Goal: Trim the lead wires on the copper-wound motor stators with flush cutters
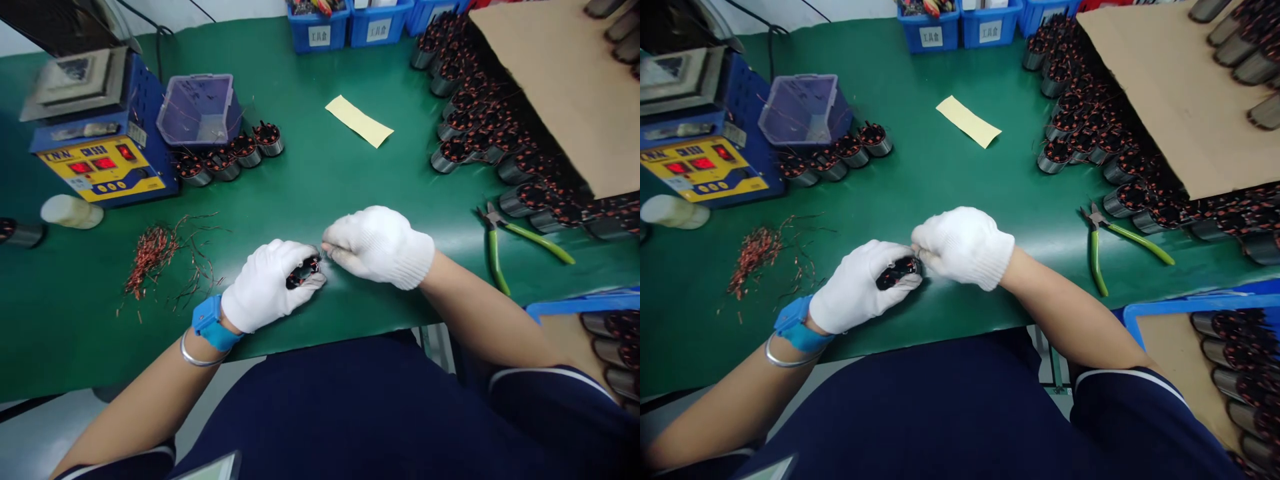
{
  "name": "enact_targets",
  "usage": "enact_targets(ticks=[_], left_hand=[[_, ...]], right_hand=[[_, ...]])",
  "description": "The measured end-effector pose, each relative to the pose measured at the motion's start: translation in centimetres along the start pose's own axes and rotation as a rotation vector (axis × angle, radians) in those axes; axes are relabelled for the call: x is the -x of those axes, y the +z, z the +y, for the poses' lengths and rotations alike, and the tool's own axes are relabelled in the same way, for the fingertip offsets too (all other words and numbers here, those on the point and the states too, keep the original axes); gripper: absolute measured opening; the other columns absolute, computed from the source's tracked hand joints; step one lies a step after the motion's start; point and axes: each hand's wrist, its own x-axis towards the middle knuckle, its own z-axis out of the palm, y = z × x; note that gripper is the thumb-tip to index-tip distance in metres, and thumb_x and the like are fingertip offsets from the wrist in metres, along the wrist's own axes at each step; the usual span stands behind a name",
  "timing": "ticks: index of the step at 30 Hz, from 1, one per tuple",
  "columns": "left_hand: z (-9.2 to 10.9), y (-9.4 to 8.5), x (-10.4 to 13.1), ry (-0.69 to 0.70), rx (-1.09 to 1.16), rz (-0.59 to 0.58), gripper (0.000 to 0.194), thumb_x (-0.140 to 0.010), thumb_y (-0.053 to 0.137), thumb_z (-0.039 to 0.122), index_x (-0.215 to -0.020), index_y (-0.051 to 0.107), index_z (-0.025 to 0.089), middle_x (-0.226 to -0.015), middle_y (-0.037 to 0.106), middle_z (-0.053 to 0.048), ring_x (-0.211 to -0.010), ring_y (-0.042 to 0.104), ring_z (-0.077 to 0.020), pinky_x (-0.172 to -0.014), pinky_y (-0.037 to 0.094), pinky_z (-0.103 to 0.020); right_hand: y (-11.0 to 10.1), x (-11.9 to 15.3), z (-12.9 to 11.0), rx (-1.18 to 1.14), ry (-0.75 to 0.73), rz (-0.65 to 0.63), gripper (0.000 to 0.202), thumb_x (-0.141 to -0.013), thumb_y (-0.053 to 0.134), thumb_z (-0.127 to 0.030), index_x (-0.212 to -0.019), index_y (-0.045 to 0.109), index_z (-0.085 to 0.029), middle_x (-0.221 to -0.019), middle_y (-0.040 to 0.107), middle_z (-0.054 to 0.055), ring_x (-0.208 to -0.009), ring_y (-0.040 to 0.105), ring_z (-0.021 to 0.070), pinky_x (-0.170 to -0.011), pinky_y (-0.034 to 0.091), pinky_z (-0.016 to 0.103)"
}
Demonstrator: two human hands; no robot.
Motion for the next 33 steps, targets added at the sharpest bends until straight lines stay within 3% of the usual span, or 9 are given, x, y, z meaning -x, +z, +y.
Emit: enact_targets(ticks=[4,8,12,14,17,23,33], left_hand=[[0.5,0.6,-0.3,0.014,-0.004,0.071,0.028,-0.081,0.056,0.036,-0.1,0.06,0.017,-0.096,0.066,-0.008,-0.084,0.056,-0.0242,-0.077,0.045,-0.039],[1.0,1.7,-0.5,-0.032,-0.011,0.185,0.021,-0.075,0.056,0.03,-0.09,0.059,0.016,-0.086,0.065,-0.008,-0.079,0.055,-0.0242,-0.073,0.045,-0.039],[1.0,2.2,-0.6,-0.03,-0.003,0.209,0.019,-0.074,0.054,0.03,-0.087,0.058,0.017,-0.084,0.064,-0.008,-0.077,0.055,-0.0228,-0.071,0.046,-0.037],[0.9,2.3,-0.7,-0.03,0.002,0.211,0.019,-0.074,0.054,0.03,-0.087,0.058,0.017,-0.084,0.065,-0.008,-0.078,0.055,-0.0225,-0.071,0.046,-0.037],[0.9,2.1,-0.6,-0.03,0.02,0.211,0.016,-0.073,0.055,0.028,-0.086,0.058,0.018,-0.085,0.065,-0.008,-0.08,0.056,-0.0224,-0.073,0.047,-0.037],[0.8,1.4,-0.5,-0.081,0.173,0.203,0.028,-0.064,0.058,0.019,-0.092,0.06,0.019,-0.088,0.065,-0.004,-0.082,0.058,-0.021,-0.076,0.049,-0.036],[0.8,2.1,-0.9,0.052,0.228,0.274,0.019,-0.062,0.055,0.012,-0.079,0.058,0.019,-0.076,0.064,-0.003,-0.074,0.055,-0.0187,-0.069,0.046,-0.034]], right_hand=[[1.5,-1.5,0.8,-0.072,0.045,-0.018,0.037,-0.093,0.037,-0.037,-0.091,0.069,-0.018,-0.085,0.07,0.006,-0.076,0.059,0.019,-0.061,0.029,0.029],[1.7,-1.0,1.1,-0.296,0.143,-0.024,0.034,-0.092,0.041,-0.037,-0.093,0.069,-0.018,-0.084,0.07,0.004,-0.074,0.059,0.0161,-0.061,0.034,0.027],[1.1,0.0,1.0,-0.654,0.224,-0.25,0.031,-0.081,0.059,-0.047,-0.099,0.069,-0.024,-0.086,0.071,-0.002,-0.071,0.061,0.0123,-0.058,0.038,0.022],[1.1,0.1,0.8,-0.724,0.251,-0.36,0.029,-0.076,0.063,-0.045,-0.098,0.069,-0.025,-0.081,0.071,-0.004,-0.065,0.06,0.0116,-0.054,0.038,0.021],[1.3,0.1,0.5,-0.739,0.279,-0.404,0.022,-0.08,0.052,-0.034,-0.089,0.068,-0.023,-0.067,0.066,-0.004,-0.054,0.056,0.0099,-0.05,0.036,0.021],[1.5,0.1,0.2,-0.647,0.223,-0.247,0.021,-0.076,0.052,-0.033,-0.081,0.068,-0.02,-0.068,0.065,-0.003,-0.059,0.054,0.01,-0.051,0.034,0.021],[0.7,0.4,0.7,-0.665,0.199,-0.411,0.023,-0.079,0.051,-0.031,-0.089,0.07,-0.023,-0.07,0.066,-0.005,-0.059,0.055,0.0104,-0.051,0.036,0.021]])
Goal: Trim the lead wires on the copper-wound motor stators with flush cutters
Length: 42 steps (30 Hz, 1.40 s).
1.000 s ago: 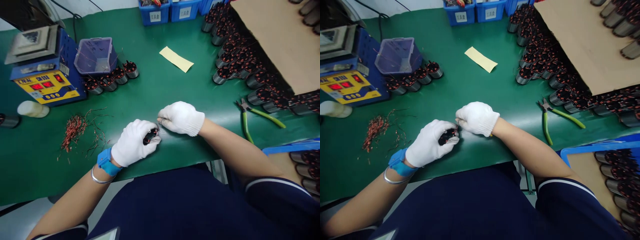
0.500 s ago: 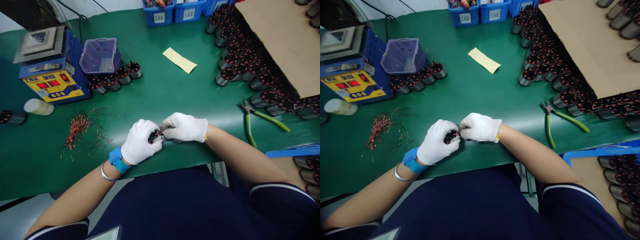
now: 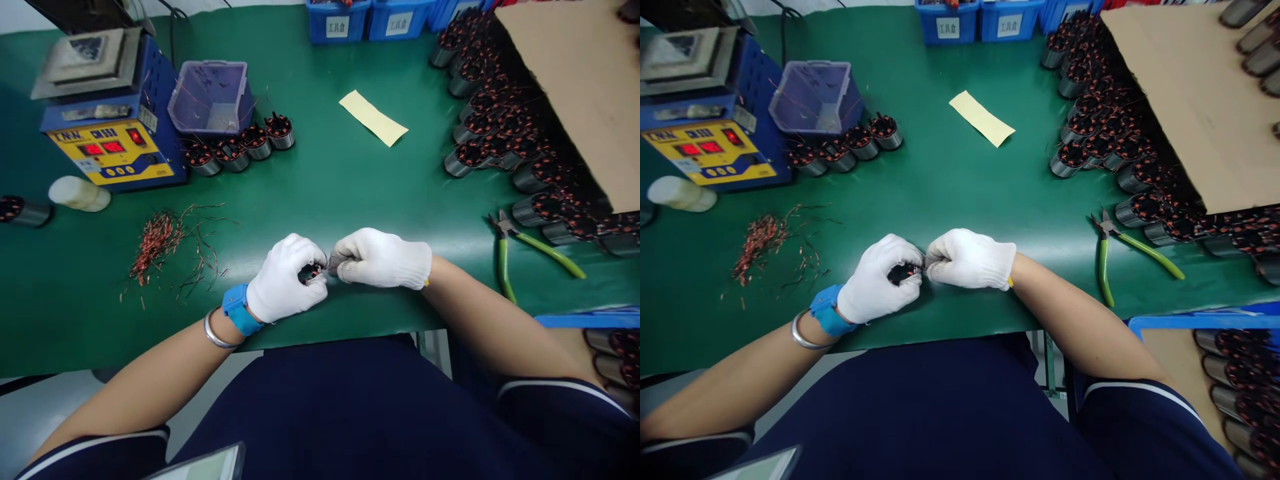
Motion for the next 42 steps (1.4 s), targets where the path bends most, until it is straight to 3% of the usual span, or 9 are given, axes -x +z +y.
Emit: enact_targets(ticks=[2,7,12,15,26,31,36,39,42], left_hand=[[0.0,0.1,0.0,0.009,0.011,0.013,0.017,-0.064,0.054,0.011,-0.078,0.058,0.019,-0.076,0.064,-0.003,-0.074,0.055,-0.0184,-0.07,0.047,-0.033],[0.1,0.2,0.0,-0.006,0.002,0.007,0.011,-0.067,0.052,0.013,-0.076,0.055,0.02,-0.075,0.063,-0.003,-0.073,0.053,-0.0181,-0.07,0.046,-0.034],[0.2,0.2,0.0,0.003,0.01,0.024,0.009,-0.068,0.052,0.013,-0.073,0.051,0.02,-0.071,0.06,-0.003,-0.07,0.05,-0.0181,-0.066,0.043,-0.034],[0.2,0.3,0.1,-0.027,0.019,0.031,0.009,-0.069,0.053,0.013,-0.074,0.05,0.02,-0.077,0.059,-0.004,-0.073,0.052,-0.0178,-0.067,0.044,-0.033],[0.8,-0.3,0.2,-0.145,0.066,-0.003,0.018,-0.069,0.058,0.013,-0.084,0.05,0.019,-0.138,0.046,-0.016,-0.126,0.049,-0.0269,-0.087,0.051,-0.039],[0.9,0.0,0.3,-0.15,0.075,0.023,0.023,-0.067,0.058,0.011,-0.087,0.049,0.019,-0.139,0.045,-0.017,-0.126,0.05,-0.0269,-0.088,0.05,-0.039],[0.4,-0.3,0.9,-0.179,0.158,0.038,0.072,-0.059,0.063,0.014,-0.127,0.038,0.017,-0.148,0.033,-0.021,-0.104,0.058,-0.0255,-0.085,0.051,-0.043],[-0.5,-1.3,0.8,-0.196,0.413,-0.082,0.088,-0.065,0.067,0.022,-0.143,0.026,0.019,-0.146,0.038,-0.019,-0.102,0.058,-0.0244,-0.088,0.05,-0.044],[-1.4,-2.7,0.3,-0.366,0.84,0.079,0.07,-0.076,0.063,0.047,-0.136,0.038,0.022,-0.138,0.047,-0.014,-0.106,0.058,-0.0242,-0.087,0.053,-0.04]], right_hand=[[-0.6,0.5,0.0,0.038,0.001,0.0,0.025,-0.082,0.051,-0.034,-0.094,0.07,-0.023,-0.077,0.068,-0.003,-0.065,0.059,0.0126,-0.056,0.041,0.023],[-1.9,0.6,-0.4,0.122,0.055,0.364,0.058,-0.072,0.07,-0.048,-0.126,0.06,-0.028,-0.122,0.064,0.004,-0.104,0.061,0.0239,-0.08,0.049,0.032],[-1.2,-2.2,-0.3,-0.223,0.115,-0.143,0.037,-0.068,0.075,-0.053,-0.08,0.068,-0.019,-0.074,0.07,0.003,-0.064,0.063,0.0143,-0.054,0.048,0.023],[-0.3,-3.2,-0.2,-0.496,0.139,-0.227,0.036,-0.067,0.078,-0.047,-0.071,0.062,-0.015,-0.062,0.067,0.003,-0.055,0.061,0.0114,-0.051,0.05,0.021],[0.6,-3.1,0.2,-0.652,0.094,-0.252,0.021,-0.083,0.064,-0.03,-0.072,0.062,-0.012,-0.06,0.068,0.004,-0.055,0.065,0.0124,-0.053,0.054,0.02],[0.8,-3.0,0.0,-0.591,0.106,-0.194,0.018,-0.081,0.063,-0.027,-0.071,0.061,-0.013,-0.06,0.068,0.005,-0.054,0.064,0.0121,-0.05,0.053,0.019],[1.8,-2.6,0.0,-0.544,0.072,-0.088,0.012,-0.078,0.058,-0.021,-0.069,0.061,-0.015,-0.06,0.067,0.002,-0.053,0.064,0.0123,-0.049,0.053,0.019],[2.3,-2.1,0.2,-0.525,0.022,-0.005,0.013,-0.08,0.056,-0.023,-0.073,0.063,-0.015,-0.065,0.068,0.002,-0.057,0.066,0.0126,-0.049,0.053,0.019],[2.1,-1.5,0.1,-0.59,-0.048,0.048,0.014,-0.081,0.057,-0.025,-0.076,0.063,-0.015,-0.071,0.069,0.003,-0.058,0.066,0.0116,-0.049,0.053,0.019]])
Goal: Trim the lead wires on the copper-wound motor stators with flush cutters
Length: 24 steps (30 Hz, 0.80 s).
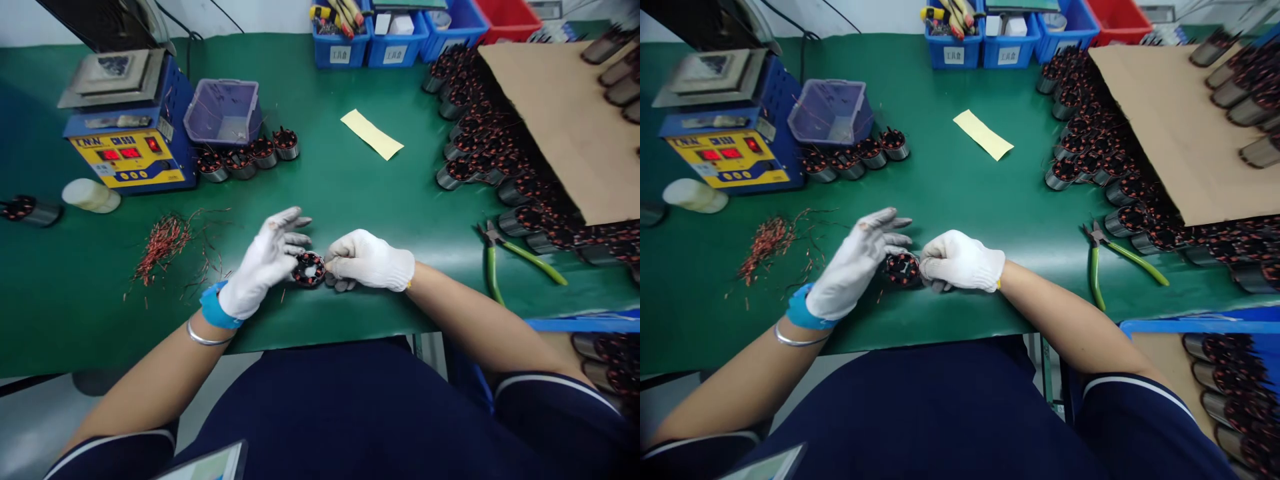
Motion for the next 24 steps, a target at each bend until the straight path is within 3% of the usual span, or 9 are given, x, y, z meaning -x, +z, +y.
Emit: enact_targets(ticks=[2,4,9,12,15,17,20,22,24], left_hand=[[0.7,-0.6,-0.2,-0.159,0.207,0.055,0.069,-0.079,0.052,0.066,-0.128,0.046,0.019,-0.128,0.054,-0.015,-0.1,0.062,-0.025,-0.077,0.056,-0.037],[1.4,-0.7,-0.2,-0.376,0.267,-0.077,0.073,-0.079,0.046,0.073,-0.124,0.048,0.015,-0.109,0.063,-0.015,-0.08,0.068,-0.0239,-0.057,0.056,-0.032],[2.4,0.0,0.6,-0.516,0.253,-0.243,0.052,-0.082,0.064,0.039,-0.123,0.044,0.013,-0.062,0.058,0.002,-0.037,0.054,-0.0115,-0.032,0.038,-0.018],[2.5,0.1,1.0,-0.241,0.191,-0.177,0.053,-0.078,0.07,0.028,-0.125,0.046,0.02,-0.097,0.067,-0.009,-0.063,0.067,-0.0148,-0.052,0.055,-0.024],[2.6,-0.1,1.7,0.183,-0.099,-0.157,0.044,-0.072,0.075,0.027,-0.113,0.057,0.024,-0.151,0.034,-0.014,-0.116,0.059,-0.0284,-0.09,0.055,-0.044],[2.6,0.0,2.2,0.511,-0.44,-0.159,0.035,-0.067,0.078,0.028,-0.098,0.061,0.024,-0.158,0.021,-0.007,-0.126,0.051,-0.0308,-0.097,0.05,-0.049],[2.3,0.3,2.4,0.822,-0.703,0.004,0.025,-0.065,0.079,0.025,-0.076,0.058,0.02,-0.142,0.047,-0.003,-0.113,0.059,-0.0244,-0.091,0.055,-0.043],[2.1,0.6,2.0,0.631,-0.479,0.272,0.02,-0.074,0.073,0.032,-0.076,0.057,0.02,-0.127,0.057,-0.004,-0.099,0.065,-0.0202,-0.079,0.059,-0.036],[2.1,0.6,1.3,0.11,-0.096,0.242,0.039,-0.086,0.053,0.057,-0.087,0.06,0.019,-0.116,0.063,-0.009,-0.079,0.068,-0.0199,-0.059,0.059,-0.034]], right_hand=[[-0.1,0.4,-0.4,-0.064,-0.062,0.022,0.014,-0.081,0.058,-0.027,-0.077,0.063,-0.014,-0.074,0.07,0.003,-0.059,0.066,0.0114,-0.049,0.053,0.019],[-0.2,0.8,-0.8,-0.094,-0.101,0.043,0.016,-0.081,0.06,-0.029,-0.079,0.063,-0.013,-0.074,0.07,0.004,-0.058,0.066,0.0116,-0.048,0.053,0.018],[-0.2,0.6,-0.8,-0.122,-0.119,0.023,0.021,-0.08,0.062,-0.032,-0.077,0.063,-0.012,-0.071,0.069,0.005,-0.053,0.065,0.0118,-0.043,0.05,0.018],[-0.3,0.2,-0.6,-0.212,-0.137,0.037,0.022,-0.077,0.065,-0.033,-0.074,0.062,-0.011,-0.066,0.068,0.004,-0.049,0.063,0.011,-0.041,0.05,0.017],[-0.2,-0.2,-0.6,-0.309,-0.154,0.047,0.023,-0.075,0.066,-0.034,-0.072,0.061,-0.012,-0.062,0.067,0.003,-0.044,0.06,0.0101,-0.038,0.047,0.016],[-0.1,-0.2,-0.6,-0.353,-0.165,0.036,0.024,-0.074,0.068,-0.035,-0.071,0.06,-0.012,-0.059,0.066,0.001,-0.042,0.059,0.0097,-0.036,0.046,0.016],[0.1,0.0,-0.6,-0.35,-0.191,0.027,0.023,-0.075,0.068,-0.034,-0.071,0.061,-0.013,-0.059,0.065,0.0,-0.042,0.059,0.0099,-0.038,0.047,0.017],[0.2,0.4,-0.5,-0.284,-0.202,0.04,0.021,-0.078,0.065,-0.032,-0.072,0.061,-0.013,-0.062,0.066,0.001,-0.045,0.06,0.0098,-0.039,0.047,0.016],[0.2,0.7,-0.3,-0.192,-0.222,0.074,0.02,-0.082,0.061,-0.029,-0.071,0.061,-0.013,-0.064,0.066,0.002,-0.048,0.061,0.0096,-0.041,0.046,0.016]])
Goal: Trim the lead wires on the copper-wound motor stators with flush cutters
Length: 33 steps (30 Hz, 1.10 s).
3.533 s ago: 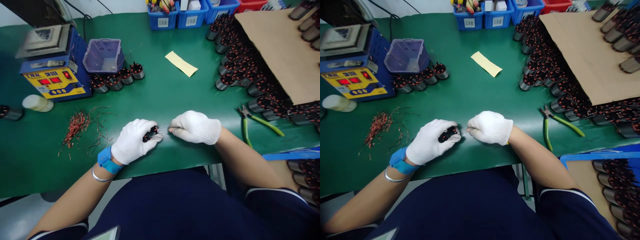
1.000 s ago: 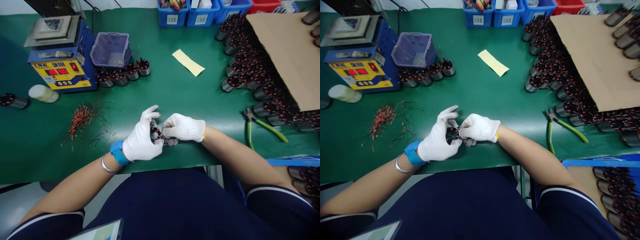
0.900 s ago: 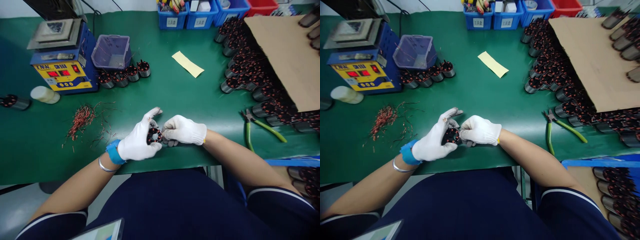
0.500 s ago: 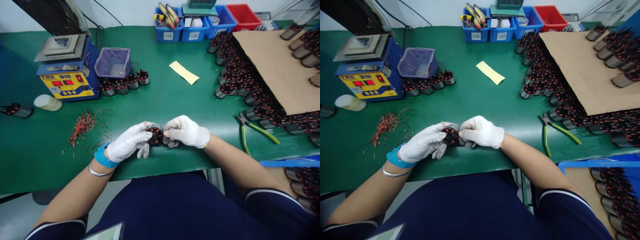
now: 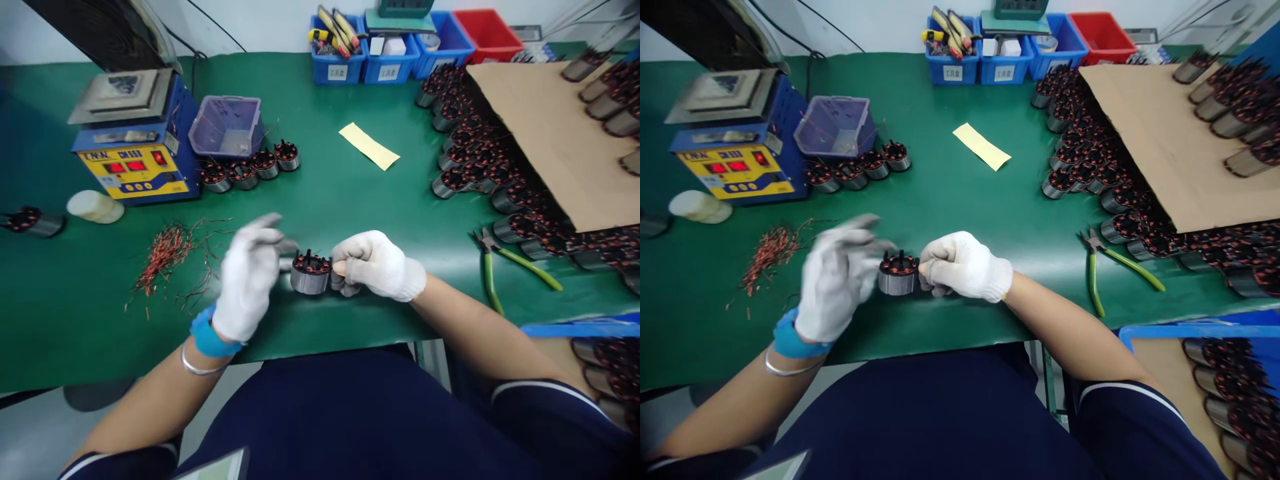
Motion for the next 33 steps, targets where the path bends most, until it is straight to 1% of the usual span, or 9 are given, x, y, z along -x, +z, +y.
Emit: enact_targets(ticks=[4,9,12,15,18,22,26,30,33], left_hand=[[0.3,-0.1,-1.0,-0.832,0.339,-0.646,0.069,-0.086,0.036,0.07,-0.104,0.059,0.008,-0.074,0.066,-0.012,-0.042,0.058,-0.0165,-0.032,0.042,-0.024],[0.6,-0.5,0.0,-0.286,0.313,-0.443,0.067,-0.076,0.073,0.027,-0.135,0.042,0.027,-0.132,0.054,-0.014,-0.091,0.068,-0.0194,-0.066,0.059,-0.028],[0.8,-0.6,1.0,0.287,-0.002,-0.425,0.04,-0.071,0.075,0.026,-0.108,0.062,0.025,-0.156,0.027,-0.009,-0.119,0.055,-0.0282,-0.096,0.051,-0.046],[0.9,-0.5,1.4,0.626,-0.346,-0.231,0.016,-0.07,0.073,0.015,-0.076,0.06,0.023,-0.134,0.054,-0.001,-0.109,0.059,-0.0217,-0.097,0.05,-0.043],[0.6,-0.4,0.6,0.19,-0.145,0.065,0.012,-0.085,0.061,0.032,-0.079,0.057,0.022,-0.111,0.063,-0.004,-0.093,0.065,-0.0204,-0.082,0.056,-0.042],[0.2,-0.3,-0.8,-0.797,0.317,-0.528,0.062,-0.086,0.037,0.069,-0.099,0.06,0.013,-0.093,0.067,-0.017,-0.06,0.066,-0.0249,-0.043,0.052,-0.036],[0.9,-0.4,-0.6,-0.504,0.445,-0.372,0.04,-0.068,0.077,0.042,-0.099,0.063,0.021,-0.119,0.063,-0.012,-0.099,0.066,-0.0296,-0.072,0.059,-0.04],[1.1,-0.5,-0.3,-0.204,0.39,-0.096,0.036,-0.079,0.063,0.048,-0.061,0.056,0.018,-0.119,0.064,-0.008,-0.116,0.057,-0.0315,-0.094,0.051,-0.051],[0.5,-0.3,-0.6,-0.297,0.033,-0.328,0.027,-0.088,0.054,0.044,-0.088,0.064,0.018,-0.102,0.067,-0.006,-0.096,0.063,-0.0229,-0.082,0.055,-0.038]], right_hand=[[-0.1,0.2,0.1,0.115,-0.031,0.033,0.018,-0.083,0.059,-0.027,-0.072,0.061,-0.013,-0.063,0.064,0.001,-0.05,0.06,0.0095,-0.046,0.048,0.018],[0.1,-0.7,0.2,-0.097,0.069,0.004,0.02,-0.078,0.062,-0.031,-0.069,0.06,-0.013,-0.062,0.066,0.002,-0.043,0.058,0.0094,-0.038,0.045,0.017],[0.3,-1.2,0.4,-0.209,0.077,-0.001,0.021,-0.075,0.064,-0.032,-0.066,0.059,-0.013,-0.057,0.065,0.001,-0.039,0.055,0.0091,-0.033,0.042,0.017],[0.5,-0.9,0.4,-0.203,0.065,-0.008,0.019,-0.075,0.066,-0.031,-0.069,0.06,-0.014,-0.056,0.064,0.0,-0.039,0.054,0.0085,-0.035,0.042,0.016],[0.4,-0.3,0.2,-0.102,0.041,0.02,0.019,-0.079,0.063,-0.03,-0.07,0.06,-0.014,-0.061,0.065,0.001,-0.044,0.057,0.008,-0.039,0.045,0.016],[0.4,-0.1,0.2,-0.001,0.028,0.067,0.019,-0.081,0.06,-0.03,-0.071,0.06,-0.013,-0.064,0.066,0.001,-0.047,0.058,0.0078,-0.043,0.047,0.016],[0.7,-0.8,0.3,-0.033,0.099,0.027,0.02,-0.077,0.062,-0.031,-0.069,0.059,-0.014,-0.06,0.064,0.001,-0.043,0.056,0.0079,-0.039,0.045,0.016],[1.0,-1.2,0.3,-0.068,0.096,-0.039,0.021,-0.075,0.061,-0.034,-0.069,0.058,-0.015,-0.059,0.063,0.0,-0.043,0.055,0.0087,-0.038,0.044,0.019],[0.9,-1.0,0.1,0.161,0.079,-0.034,0.018,-0.079,0.058,-0.032,-0.073,0.06,-0.015,-0.061,0.063,0.0,-0.047,0.056,0.0087,-0.042,0.043,0.018]])
